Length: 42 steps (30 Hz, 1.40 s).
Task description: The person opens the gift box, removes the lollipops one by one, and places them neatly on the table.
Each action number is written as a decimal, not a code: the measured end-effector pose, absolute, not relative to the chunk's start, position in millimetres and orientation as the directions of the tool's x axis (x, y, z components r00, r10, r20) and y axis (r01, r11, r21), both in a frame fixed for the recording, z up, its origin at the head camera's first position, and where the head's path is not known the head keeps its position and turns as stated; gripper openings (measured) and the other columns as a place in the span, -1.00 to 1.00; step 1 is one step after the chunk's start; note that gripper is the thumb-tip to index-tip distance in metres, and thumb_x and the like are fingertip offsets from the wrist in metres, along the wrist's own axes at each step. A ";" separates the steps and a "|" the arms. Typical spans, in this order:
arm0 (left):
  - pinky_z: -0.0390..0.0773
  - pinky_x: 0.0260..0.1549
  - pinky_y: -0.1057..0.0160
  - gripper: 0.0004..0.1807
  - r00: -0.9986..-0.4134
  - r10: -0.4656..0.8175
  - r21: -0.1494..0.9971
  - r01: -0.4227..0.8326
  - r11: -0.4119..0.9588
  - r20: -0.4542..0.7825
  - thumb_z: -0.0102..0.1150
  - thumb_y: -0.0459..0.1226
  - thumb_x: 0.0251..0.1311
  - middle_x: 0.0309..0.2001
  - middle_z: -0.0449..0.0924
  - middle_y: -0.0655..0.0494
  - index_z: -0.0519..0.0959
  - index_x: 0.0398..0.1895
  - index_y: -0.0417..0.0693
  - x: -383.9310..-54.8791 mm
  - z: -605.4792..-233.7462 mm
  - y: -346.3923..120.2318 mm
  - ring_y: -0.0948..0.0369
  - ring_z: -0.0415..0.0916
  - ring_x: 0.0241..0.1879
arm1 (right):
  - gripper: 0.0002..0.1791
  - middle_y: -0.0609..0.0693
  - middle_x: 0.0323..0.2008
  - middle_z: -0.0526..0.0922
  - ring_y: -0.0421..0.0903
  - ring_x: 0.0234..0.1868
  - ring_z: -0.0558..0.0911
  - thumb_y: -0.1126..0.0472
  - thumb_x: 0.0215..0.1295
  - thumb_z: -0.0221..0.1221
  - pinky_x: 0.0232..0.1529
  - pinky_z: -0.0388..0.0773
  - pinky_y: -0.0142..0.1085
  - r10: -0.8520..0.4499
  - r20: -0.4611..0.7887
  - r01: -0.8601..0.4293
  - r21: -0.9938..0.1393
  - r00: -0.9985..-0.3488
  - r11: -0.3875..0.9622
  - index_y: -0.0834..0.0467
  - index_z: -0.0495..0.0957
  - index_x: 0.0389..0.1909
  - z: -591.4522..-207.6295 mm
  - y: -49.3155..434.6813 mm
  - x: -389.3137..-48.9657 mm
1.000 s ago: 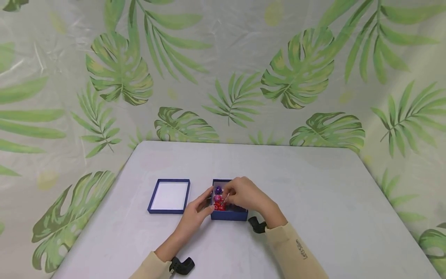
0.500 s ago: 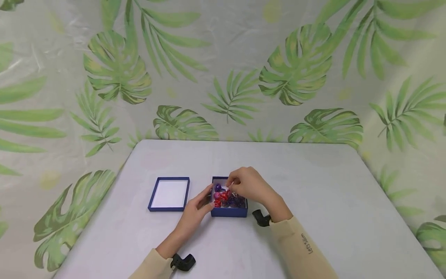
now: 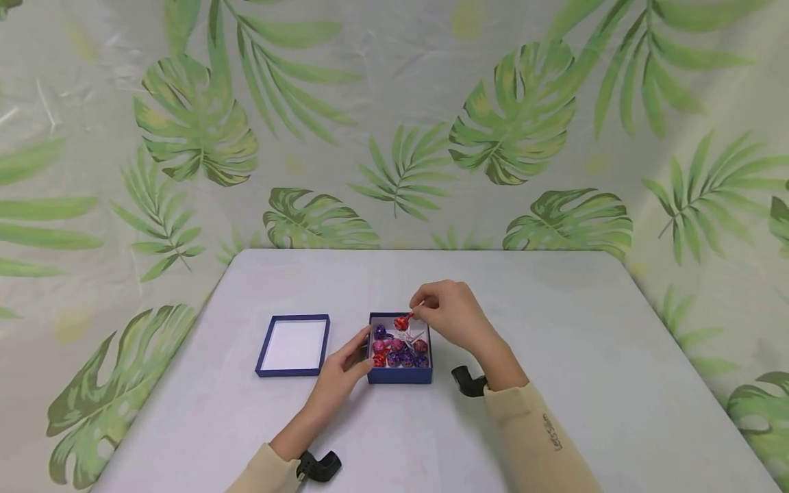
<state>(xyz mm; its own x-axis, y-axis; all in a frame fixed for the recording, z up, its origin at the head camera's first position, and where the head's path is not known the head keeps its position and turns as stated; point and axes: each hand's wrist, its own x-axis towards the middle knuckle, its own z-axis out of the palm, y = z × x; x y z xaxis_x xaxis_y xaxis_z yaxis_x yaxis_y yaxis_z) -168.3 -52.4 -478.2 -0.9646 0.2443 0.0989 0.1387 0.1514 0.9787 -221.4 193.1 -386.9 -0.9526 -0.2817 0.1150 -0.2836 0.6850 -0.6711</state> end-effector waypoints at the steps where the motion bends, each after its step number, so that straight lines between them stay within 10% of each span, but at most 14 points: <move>1: 0.25 0.37 -0.01 -0.36 -0.965 0.242 0.979 0.140 0.151 0.101 0.14 -0.40 0.37 0.47 0.25 -0.11 0.30 0.51 -0.05 -167.6 -477.0 -52.6 -0.10 0.29 0.39 | -0.91 -0.18 -0.33 0.75 -0.17 -0.30 0.67 0.11 0.35 0.29 -0.29 0.60 -0.16 -0.262 0.117 -0.269 -0.681 -0.958 0.681 -0.02 0.74 -0.22 -387.1 194.2 -221.0; 42: 0.27 0.37 0.11 -0.35 -0.961 0.239 0.960 0.188 0.209 0.136 0.18 -0.28 0.37 0.42 0.36 0.06 0.32 0.51 0.20 -184.2 -515.8 -54.7 0.07 0.33 0.38 | -0.80 0.13 -0.29 0.77 0.04 -0.29 0.72 0.17 0.42 0.21 -0.28 0.64 -0.20 0.020 0.053 -0.028 -0.768 -0.998 0.639 0.21 0.69 -0.11 -457.6 250.1 -246.5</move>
<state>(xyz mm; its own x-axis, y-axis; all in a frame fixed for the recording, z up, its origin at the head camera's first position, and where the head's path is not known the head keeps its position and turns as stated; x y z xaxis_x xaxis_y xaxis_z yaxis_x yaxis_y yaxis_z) -184.2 -54.7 -515.8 -0.9614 0.2395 0.1356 0.1875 0.2095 0.9597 -246.5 250.1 -457.6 -0.9984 0.0200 0.0532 -0.0281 0.6394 -0.7683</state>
